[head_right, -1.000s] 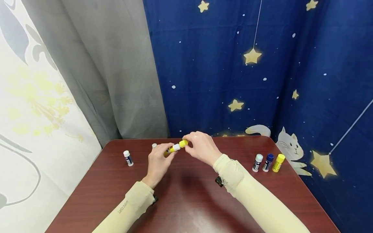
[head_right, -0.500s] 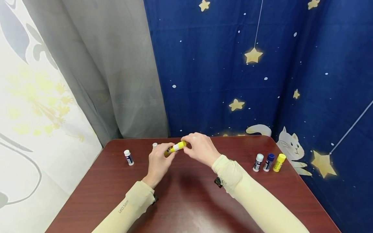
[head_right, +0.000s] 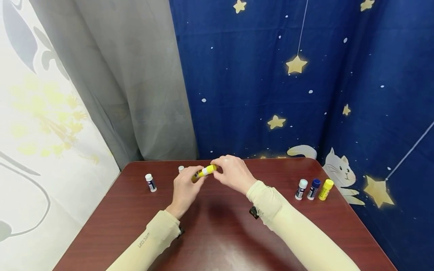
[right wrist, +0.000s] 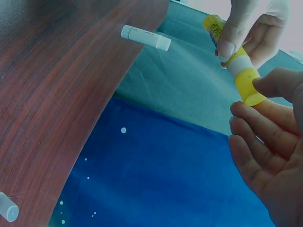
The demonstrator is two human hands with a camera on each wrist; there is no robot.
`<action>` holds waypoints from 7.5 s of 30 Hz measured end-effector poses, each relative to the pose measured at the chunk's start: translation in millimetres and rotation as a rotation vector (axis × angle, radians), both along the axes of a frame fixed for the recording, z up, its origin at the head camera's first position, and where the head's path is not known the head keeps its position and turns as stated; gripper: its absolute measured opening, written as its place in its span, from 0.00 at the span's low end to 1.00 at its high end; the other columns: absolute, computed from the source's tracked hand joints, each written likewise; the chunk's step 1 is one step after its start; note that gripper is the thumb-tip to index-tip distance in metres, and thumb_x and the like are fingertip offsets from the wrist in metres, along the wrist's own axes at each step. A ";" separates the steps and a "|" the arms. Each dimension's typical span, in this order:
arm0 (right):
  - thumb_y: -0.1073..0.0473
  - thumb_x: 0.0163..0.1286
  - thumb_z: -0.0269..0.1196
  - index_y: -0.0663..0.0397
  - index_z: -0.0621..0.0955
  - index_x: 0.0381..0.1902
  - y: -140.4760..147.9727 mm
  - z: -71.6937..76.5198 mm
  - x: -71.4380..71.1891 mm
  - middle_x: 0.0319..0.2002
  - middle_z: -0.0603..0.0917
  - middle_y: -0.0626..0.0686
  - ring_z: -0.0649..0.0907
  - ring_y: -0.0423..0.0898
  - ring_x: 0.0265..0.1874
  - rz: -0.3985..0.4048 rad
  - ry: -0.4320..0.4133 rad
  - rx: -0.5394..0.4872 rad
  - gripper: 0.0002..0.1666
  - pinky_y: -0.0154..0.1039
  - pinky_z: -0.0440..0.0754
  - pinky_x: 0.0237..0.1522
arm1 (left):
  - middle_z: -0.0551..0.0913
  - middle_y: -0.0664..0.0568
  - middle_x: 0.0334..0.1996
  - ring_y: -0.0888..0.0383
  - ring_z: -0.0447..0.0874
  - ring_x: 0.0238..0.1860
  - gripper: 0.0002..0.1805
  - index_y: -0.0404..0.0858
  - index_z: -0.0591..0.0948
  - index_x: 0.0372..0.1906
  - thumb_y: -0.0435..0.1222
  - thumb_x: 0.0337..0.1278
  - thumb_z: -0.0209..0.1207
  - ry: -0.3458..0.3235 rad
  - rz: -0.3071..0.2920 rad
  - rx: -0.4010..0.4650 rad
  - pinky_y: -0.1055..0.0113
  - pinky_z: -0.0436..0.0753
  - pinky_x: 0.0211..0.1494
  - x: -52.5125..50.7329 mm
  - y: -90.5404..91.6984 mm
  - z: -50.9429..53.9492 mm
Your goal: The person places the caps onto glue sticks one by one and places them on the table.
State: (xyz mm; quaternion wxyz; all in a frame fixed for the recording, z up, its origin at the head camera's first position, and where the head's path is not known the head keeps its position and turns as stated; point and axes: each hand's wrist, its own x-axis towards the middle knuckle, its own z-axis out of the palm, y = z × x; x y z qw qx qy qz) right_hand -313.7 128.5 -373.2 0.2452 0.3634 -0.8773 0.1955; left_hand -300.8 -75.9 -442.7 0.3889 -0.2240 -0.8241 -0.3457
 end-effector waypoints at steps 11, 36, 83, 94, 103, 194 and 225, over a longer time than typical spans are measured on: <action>0.59 0.63 0.71 0.48 0.87 0.43 -1.4 -1.4 0.5 0.35 0.85 0.42 0.78 0.39 0.30 0.016 -0.023 -0.010 0.10 0.36 0.78 0.34 | 0.86 0.55 0.43 0.57 0.81 0.43 0.19 0.43 0.86 0.48 0.36 0.49 0.76 0.016 0.020 -0.013 0.61 0.84 0.47 0.6 0.6 -0.9; 0.61 0.62 0.71 0.50 0.87 0.44 -2.6 -5.4 0.1 0.36 0.86 0.44 0.81 0.43 0.31 0.045 -0.024 -0.022 0.11 0.37 0.79 0.34 | 0.87 0.55 0.43 0.58 0.82 0.43 0.19 0.43 0.87 0.48 0.34 0.48 0.77 0.026 0.023 -0.035 0.61 0.84 0.46 3.2 2.1 1.2; 0.60 0.65 0.72 0.48 0.88 0.44 -6.8 -5.6 3.9 0.32 0.83 0.40 0.78 0.36 0.28 0.093 -0.111 -0.012 0.09 0.31 0.78 0.32 | 0.87 0.53 0.35 0.58 0.82 0.34 0.15 0.41 0.88 0.40 0.34 0.44 0.79 0.110 0.077 -0.110 0.62 0.83 0.37 11.5 4.6 6.2; 0.60 0.66 0.71 0.48 0.87 0.43 -9.7 -4.8 6.2 0.31 0.82 0.38 0.78 0.35 0.27 0.095 -0.151 -0.032 0.08 0.30 0.78 0.32 | 0.88 0.51 0.35 0.57 0.83 0.34 0.14 0.40 0.88 0.41 0.34 0.47 0.77 0.111 0.081 -0.119 0.61 0.84 0.38 13.8 3.0 3.9; 0.60 0.65 0.71 0.49 0.88 0.43 -9.7 -5.7 5.5 0.32 0.84 0.39 0.80 0.33 0.29 0.086 -0.200 -0.080 0.09 0.31 0.80 0.34 | 0.88 0.52 0.34 0.58 0.83 0.32 0.16 0.40 0.88 0.41 0.36 0.44 0.79 0.155 0.086 -0.119 0.62 0.84 0.36 12.9 2.2 2.8; 0.54 0.61 0.71 0.48 0.87 0.39 150.2 2.6 -13.7 0.26 0.79 0.43 0.73 0.44 0.24 -0.378 -0.175 0.126 0.09 0.39 0.71 0.23 | 0.84 0.47 0.51 0.45 0.81 0.54 0.19 0.42 0.85 0.54 0.42 0.59 0.69 -0.145 0.360 0.146 0.42 0.73 0.55 -28.7 -173.9 -22.1; 0.57 0.59 0.72 0.52 0.88 0.42 196.1 -9.1 -2.7 0.33 0.83 0.48 0.77 0.46 0.31 -0.438 -0.245 0.243 0.13 0.45 0.80 0.30 | 0.84 0.39 0.47 0.42 0.79 0.48 0.28 0.37 0.80 0.60 0.44 0.57 0.72 -0.519 0.374 0.236 0.43 0.70 0.55 -46.1 -195.5 -58.5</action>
